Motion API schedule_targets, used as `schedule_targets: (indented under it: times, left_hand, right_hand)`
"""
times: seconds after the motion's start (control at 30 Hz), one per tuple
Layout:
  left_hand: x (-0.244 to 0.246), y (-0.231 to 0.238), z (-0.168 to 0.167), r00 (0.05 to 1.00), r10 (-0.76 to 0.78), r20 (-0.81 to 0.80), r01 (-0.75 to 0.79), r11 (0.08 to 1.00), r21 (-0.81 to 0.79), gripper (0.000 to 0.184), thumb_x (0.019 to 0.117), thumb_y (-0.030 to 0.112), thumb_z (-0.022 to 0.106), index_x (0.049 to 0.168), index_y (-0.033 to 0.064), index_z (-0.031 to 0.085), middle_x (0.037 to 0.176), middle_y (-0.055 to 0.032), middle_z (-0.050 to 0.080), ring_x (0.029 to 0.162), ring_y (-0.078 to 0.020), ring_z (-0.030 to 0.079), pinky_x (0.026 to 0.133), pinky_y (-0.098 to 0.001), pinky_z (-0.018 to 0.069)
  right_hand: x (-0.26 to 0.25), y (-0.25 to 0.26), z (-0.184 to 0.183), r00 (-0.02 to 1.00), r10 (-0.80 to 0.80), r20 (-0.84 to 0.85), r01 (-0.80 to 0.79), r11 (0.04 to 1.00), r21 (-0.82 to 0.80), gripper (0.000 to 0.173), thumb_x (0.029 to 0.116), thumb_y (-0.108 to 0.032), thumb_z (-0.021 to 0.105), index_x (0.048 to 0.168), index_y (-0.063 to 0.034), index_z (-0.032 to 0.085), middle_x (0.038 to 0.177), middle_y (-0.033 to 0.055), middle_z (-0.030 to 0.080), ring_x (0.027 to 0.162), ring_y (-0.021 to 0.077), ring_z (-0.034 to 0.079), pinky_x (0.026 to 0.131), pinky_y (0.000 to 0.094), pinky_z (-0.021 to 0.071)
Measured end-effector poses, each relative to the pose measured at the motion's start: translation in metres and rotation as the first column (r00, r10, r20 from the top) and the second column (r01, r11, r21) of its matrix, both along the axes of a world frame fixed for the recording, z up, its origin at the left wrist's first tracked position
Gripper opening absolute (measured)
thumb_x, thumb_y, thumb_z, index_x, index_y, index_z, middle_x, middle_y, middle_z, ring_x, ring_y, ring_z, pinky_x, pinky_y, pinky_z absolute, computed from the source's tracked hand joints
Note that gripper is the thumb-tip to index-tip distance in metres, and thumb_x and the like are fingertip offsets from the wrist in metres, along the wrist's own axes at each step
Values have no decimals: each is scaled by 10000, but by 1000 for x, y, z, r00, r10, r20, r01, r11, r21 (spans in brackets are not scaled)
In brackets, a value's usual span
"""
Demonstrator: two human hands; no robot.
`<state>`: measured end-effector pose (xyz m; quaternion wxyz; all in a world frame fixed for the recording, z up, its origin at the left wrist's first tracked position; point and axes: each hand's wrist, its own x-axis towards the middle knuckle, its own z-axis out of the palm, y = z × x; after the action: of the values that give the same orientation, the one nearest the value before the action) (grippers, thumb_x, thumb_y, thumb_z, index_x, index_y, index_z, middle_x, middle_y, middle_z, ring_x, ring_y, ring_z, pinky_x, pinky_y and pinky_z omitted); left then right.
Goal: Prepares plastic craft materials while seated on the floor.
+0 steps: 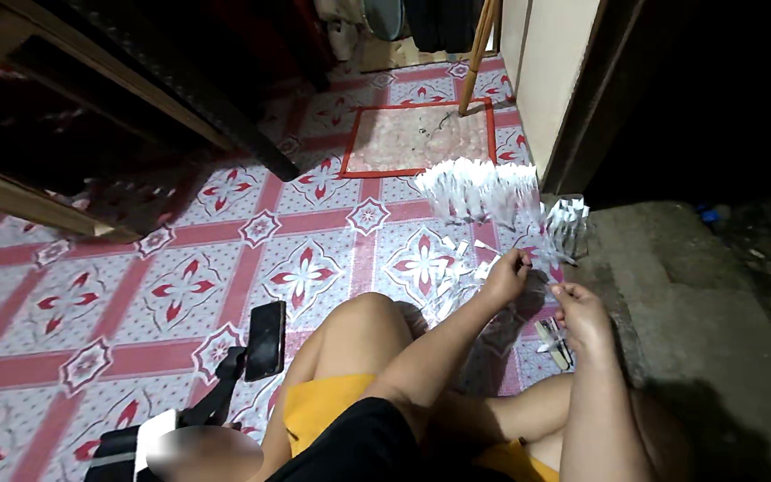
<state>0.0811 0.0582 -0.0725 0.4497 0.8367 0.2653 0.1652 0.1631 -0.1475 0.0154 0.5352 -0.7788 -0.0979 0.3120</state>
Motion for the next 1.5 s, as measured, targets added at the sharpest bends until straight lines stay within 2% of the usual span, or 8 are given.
schedule_targets:
  times: [0.17, 0.3, 0.47, 0.73, 0.87, 1.1, 1.27, 1.5]
  left_hand:
    - [1, -8, 10, 941, -194, -278, 276, 915, 295, 306, 970, 373, 615, 1271, 320, 611, 1186, 89, 690, 1147, -115, 627, 1020, -442, 529]
    - [24, -18, -4, 822, -316, -474, 419, 899, 128, 328, 950, 327, 631, 1272, 269, 614, 1157, -50, 714, 1084, -274, 690, 896, -619, 565]
    - [7, -17, -12, 999, -38, 37, 42, 993, -106, 353, 939, 438, 718, 1163, 182, 623, 995, 49, 717, 826, -77, 707, 776, -345, 644]
    - [-29, -38, 9, 898, -169, 406, 295, 916, -271, 595, 951, 236, 756, 1437, 135, 428, 1097, -47, 726, 862, -180, 719, 822, -396, 634]
    - [-13, -17, -3, 989, -148, 30, 144, 984, 104, 327, 1019, 319, 594, 1327, 213, 602, 1195, 73, 694, 1084, -53, 665, 968, -308, 581]
    - [17, -16, 1, 777, -302, -551, 556, 740, 379, 512, 918, 325, 674, 1415, 290, 555, 1320, -34, 661, 1319, -296, 552, 1121, -617, 403]
    - [-13, -17, 81, 975, -173, -140, 199, 960, 199, 433, 979, 333, 645, 1389, 221, 562, 1033, 49, 728, 923, -78, 706, 879, -376, 610]
    - [-71, -14, 143, 939, -143, 312, 114, 988, 107, 151, 973, 197, 710, 1101, 128, 667, 999, 36, 723, 855, -92, 714, 803, -323, 642]
  right_hand:
    - [3, -3, -1, 1000, 21, 8, -21, 999, -31, 238, 973, -371, 670, 1103, -174, 705, 820, 29, 648, 542, 107, 546, 468, 293, 486]
    - [-1, -5, -10, 993, 119, -9, -119, 981, -152, 258, 935, -410, 698, 1066, -190, 723, 819, 27, 662, 543, 116, 563, 477, 320, 507]
    - [-1, -3, -9, 999, 48, -26, -50, 996, -77, 266, 959, -404, 684, 1098, -179, 708, 847, 34, 670, 561, 125, 582, 484, 321, 517]
    - [-3, 8, 7, 997, -79, 6, 77, 988, 132, 212, 991, -296, 664, 1110, -130, 722, 834, 37, 667, 558, 108, 559, 479, 275, 487]
    - [-5, 3, 17, 993, -80, 90, 70, 992, 102, 208, 966, -316, 700, 1076, -142, 731, 814, 21, 666, 563, 103, 569, 493, 277, 502]
    - [-17, 9, 37, 958, 30, 286, -58, 994, 90, 159, 972, -302, 691, 1063, -180, 739, 942, -14, 700, 623, 89, 613, 522, 275, 540]
    - [-31, 3, 58, 889, 108, 446, -249, 929, 272, 102, 982, -188, 680, 1040, -153, 757, 1143, 1, 692, 769, 95, 663, 593, 265, 586]
    - [-40, 3, 54, 824, 174, 540, -414, 835, 363, 107, 978, -128, 668, 1038, -146, 755, 1138, -1, 691, 861, 121, 681, 651, 276, 608]
